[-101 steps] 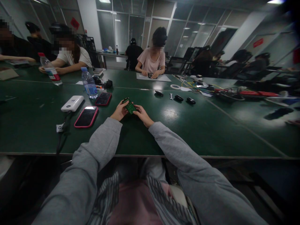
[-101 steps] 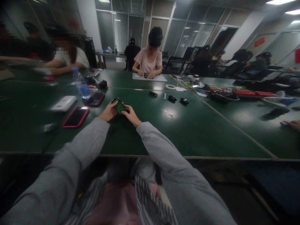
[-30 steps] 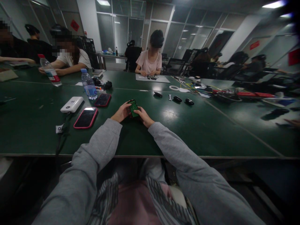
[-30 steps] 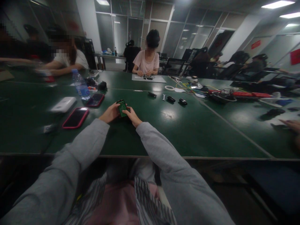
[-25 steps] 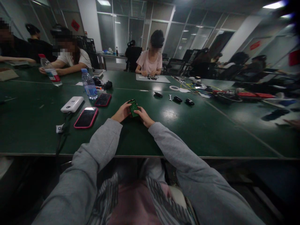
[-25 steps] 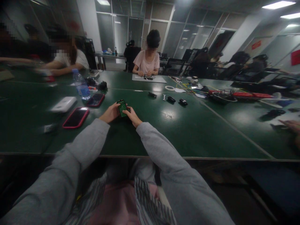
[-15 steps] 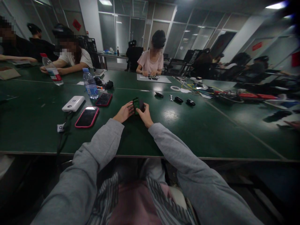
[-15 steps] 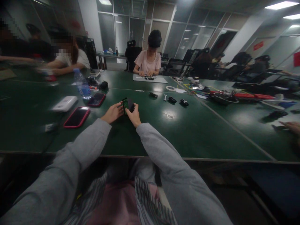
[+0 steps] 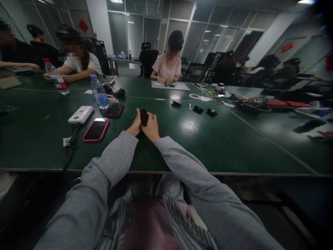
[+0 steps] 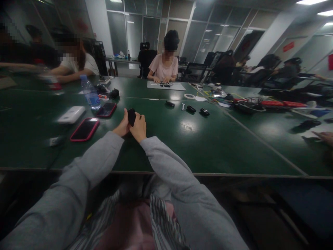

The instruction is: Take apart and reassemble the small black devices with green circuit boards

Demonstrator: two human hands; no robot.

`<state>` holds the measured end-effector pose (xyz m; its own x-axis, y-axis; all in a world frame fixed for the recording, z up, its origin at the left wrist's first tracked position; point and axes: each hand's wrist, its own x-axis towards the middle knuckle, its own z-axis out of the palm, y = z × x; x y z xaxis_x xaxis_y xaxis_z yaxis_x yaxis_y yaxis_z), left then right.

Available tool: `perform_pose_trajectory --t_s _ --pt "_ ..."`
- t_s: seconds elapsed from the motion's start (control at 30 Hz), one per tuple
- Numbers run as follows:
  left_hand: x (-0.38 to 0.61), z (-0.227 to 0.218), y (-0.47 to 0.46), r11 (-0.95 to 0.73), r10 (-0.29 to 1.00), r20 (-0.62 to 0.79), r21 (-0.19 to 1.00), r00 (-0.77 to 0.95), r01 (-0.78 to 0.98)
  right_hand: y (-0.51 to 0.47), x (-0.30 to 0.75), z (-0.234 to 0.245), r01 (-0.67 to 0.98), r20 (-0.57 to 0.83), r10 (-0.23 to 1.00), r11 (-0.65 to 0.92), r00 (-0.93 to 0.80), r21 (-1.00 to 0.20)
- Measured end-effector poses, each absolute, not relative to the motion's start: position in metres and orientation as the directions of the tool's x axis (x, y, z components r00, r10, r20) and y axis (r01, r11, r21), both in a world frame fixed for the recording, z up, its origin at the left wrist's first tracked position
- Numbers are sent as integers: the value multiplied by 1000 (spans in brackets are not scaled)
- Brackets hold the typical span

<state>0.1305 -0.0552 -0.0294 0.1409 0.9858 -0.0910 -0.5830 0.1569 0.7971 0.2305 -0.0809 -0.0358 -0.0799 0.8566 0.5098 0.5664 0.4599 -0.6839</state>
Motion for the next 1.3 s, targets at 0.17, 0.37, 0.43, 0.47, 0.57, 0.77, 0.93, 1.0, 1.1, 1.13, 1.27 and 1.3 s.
perform_pose_trajectory --t_s 0.17,0.37,0.43,0.47,0.57,0.77,0.93,1.0,1.1,1.13,1.27,1.3 --pt "123 -33 -50 125 992 -95 779 82 -614 -79 228 -41 532 576 793 580 -198 -617" --pt "117 -31 -51 152 988 -98 720 118 -677 -80 226 -46 511 603 737 661 -306 -549" --pt "115 -31 -51 152 988 -92 711 124 -686 -83 225 -44 523 627 727 664 -281 -535" --pt "115 -32 -50 155 987 -86 705 134 -692 -84 225 -42 526 643 721 663 -259 -532" --pt "110 -33 -47 150 989 -91 694 120 -704 -86 227 -33 523 679 714 649 -169 -553" --pt "101 -30 -45 74 995 -103 677 5 -732 -68 247 -16 242 521 851 494 61 -835" --pt "100 -26 -46 119 990 -137 611 44 -782 -55 258 -16 -318 42 995 12 -86 -948" --pt "100 -25 -47 147 985 -161 585 63 -797 -56 257 -17 -381 -25 987 -85 -160 -920" --pt "100 -22 -49 173 980 -180 547 87 -819 -60 256 -17 -402 -27 974 -118 -225 -908" --pt "100 -21 -50 177 979 -180 534 93 -827 -61 256 -17 -402 -17 972 -114 -236 -908" --pt "99 -17 -54 185 977 -186 489 105 -852 -61 257 -18 -362 -20 971 -107 -237 -926" --pt "100 -16 -55 186 976 -187 478 108 -859 -61 258 -19 -347 -27 971 -111 -238 -931"
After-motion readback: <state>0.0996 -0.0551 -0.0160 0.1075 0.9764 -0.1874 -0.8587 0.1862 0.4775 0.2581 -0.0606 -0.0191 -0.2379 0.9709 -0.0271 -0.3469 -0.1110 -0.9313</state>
